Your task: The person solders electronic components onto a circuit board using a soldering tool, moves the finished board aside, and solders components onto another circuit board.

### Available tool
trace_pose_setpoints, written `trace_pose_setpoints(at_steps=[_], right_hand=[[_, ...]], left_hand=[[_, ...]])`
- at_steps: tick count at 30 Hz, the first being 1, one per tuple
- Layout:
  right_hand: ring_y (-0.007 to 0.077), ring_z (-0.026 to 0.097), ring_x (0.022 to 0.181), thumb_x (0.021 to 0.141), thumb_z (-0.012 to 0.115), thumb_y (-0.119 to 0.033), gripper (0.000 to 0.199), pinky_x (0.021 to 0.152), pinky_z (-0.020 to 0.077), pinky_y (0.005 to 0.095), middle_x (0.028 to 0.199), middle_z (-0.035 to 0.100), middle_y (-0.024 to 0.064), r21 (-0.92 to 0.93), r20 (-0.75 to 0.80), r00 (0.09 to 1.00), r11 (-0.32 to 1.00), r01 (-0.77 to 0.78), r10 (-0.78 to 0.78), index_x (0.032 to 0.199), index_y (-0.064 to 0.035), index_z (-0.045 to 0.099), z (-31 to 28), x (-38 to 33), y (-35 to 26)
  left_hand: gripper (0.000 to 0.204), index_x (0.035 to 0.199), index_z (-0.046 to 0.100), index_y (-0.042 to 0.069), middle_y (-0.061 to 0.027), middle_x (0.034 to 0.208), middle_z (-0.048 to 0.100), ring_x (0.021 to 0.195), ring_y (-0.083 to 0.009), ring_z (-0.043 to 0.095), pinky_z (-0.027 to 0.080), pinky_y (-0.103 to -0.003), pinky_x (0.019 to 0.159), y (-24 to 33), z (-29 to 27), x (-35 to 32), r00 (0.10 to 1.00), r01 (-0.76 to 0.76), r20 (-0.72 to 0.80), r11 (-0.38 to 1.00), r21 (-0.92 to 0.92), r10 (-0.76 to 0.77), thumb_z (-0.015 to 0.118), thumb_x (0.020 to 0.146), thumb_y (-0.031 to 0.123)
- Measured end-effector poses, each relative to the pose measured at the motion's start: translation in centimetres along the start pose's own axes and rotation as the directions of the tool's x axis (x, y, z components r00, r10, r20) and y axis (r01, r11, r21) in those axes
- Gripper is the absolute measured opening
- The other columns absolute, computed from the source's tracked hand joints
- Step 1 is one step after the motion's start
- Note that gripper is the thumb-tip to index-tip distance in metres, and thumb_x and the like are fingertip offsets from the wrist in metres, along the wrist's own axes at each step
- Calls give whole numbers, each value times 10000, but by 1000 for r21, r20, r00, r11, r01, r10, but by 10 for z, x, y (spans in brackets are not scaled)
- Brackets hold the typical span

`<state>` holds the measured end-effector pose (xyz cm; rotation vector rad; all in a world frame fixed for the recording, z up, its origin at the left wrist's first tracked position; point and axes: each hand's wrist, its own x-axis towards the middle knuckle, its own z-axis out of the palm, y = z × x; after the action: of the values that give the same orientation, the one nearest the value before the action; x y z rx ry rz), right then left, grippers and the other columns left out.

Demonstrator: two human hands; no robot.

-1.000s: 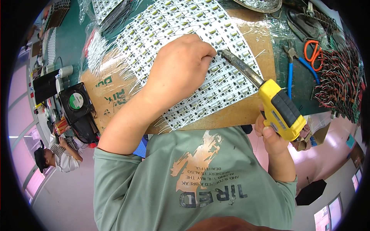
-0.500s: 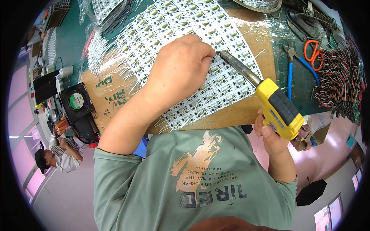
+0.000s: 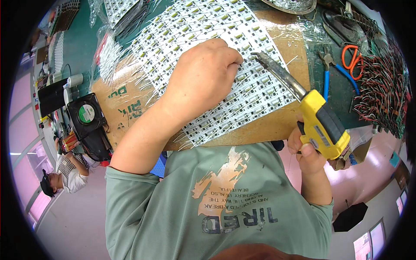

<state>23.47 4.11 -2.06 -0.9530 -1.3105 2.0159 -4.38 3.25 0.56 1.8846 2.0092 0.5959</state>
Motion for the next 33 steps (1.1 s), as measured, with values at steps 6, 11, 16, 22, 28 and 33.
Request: trace_pose_setpoints(at_steps=[6,11,16,22,28,33], right_hand=[[110,402,494,796,680,-428,736,458,352,237,637,421,7,48,-102,987,991,127,-122,1269,54,385,-8,10,-2],[114,407,542,823,642,-430,710,488,362,251,681,417,12,182,-216,943,939,293,-252,1295,24,367,-20,25,3],[119,417,541,856,593,-418,667,490,368,253,679,408,12,198,-197,925,911,362,-325,1304,11,348,-20,28,6],[124,430,540,845,619,-401,659,484,373,259,663,420,15,219,-235,920,905,364,-313,1291,15,369,-18,28,5],[122,426,538,851,610,-402,654,484,374,257,667,417,15,222,-237,909,891,395,-344,1292,15,368,-20,29,7],[120,423,539,857,600,-401,652,485,374,256,674,413,16,233,-233,912,892,388,-336,1297,14,356,-19,29,7]], left_hand=[[94,827,681,47,-114,794,626,775,-296,613,487,-376,692,2,-2,1,1000,1,22,1000,19,-1,632,781,113],[116,841,677,57,-102,818,615,793,-290,610,488,-374,700,22,-9,19,997,-81,-11,995,54,81,665,772,150],[158,808,667,45,-115,815,588,822,-305,604,494,-405,731,49,19,50,974,-227,17,971,70,226,640,783,199],[179,805,655,-10,-187,882,617,872,-338,614,494,-441,780,66,36,70,957,-189,261,954,232,126,567,770,142],[181,880,629,-16,-193,875,633,841,-360,619,500,-440,736,64,38,72,958,-259,164,957,129,237,545,791,117],[172,945,651,30,-141,808,657,747,-266,640,505,-336,692,43,-8,62,994,-112,-37,963,-246,106,574,814,111]])
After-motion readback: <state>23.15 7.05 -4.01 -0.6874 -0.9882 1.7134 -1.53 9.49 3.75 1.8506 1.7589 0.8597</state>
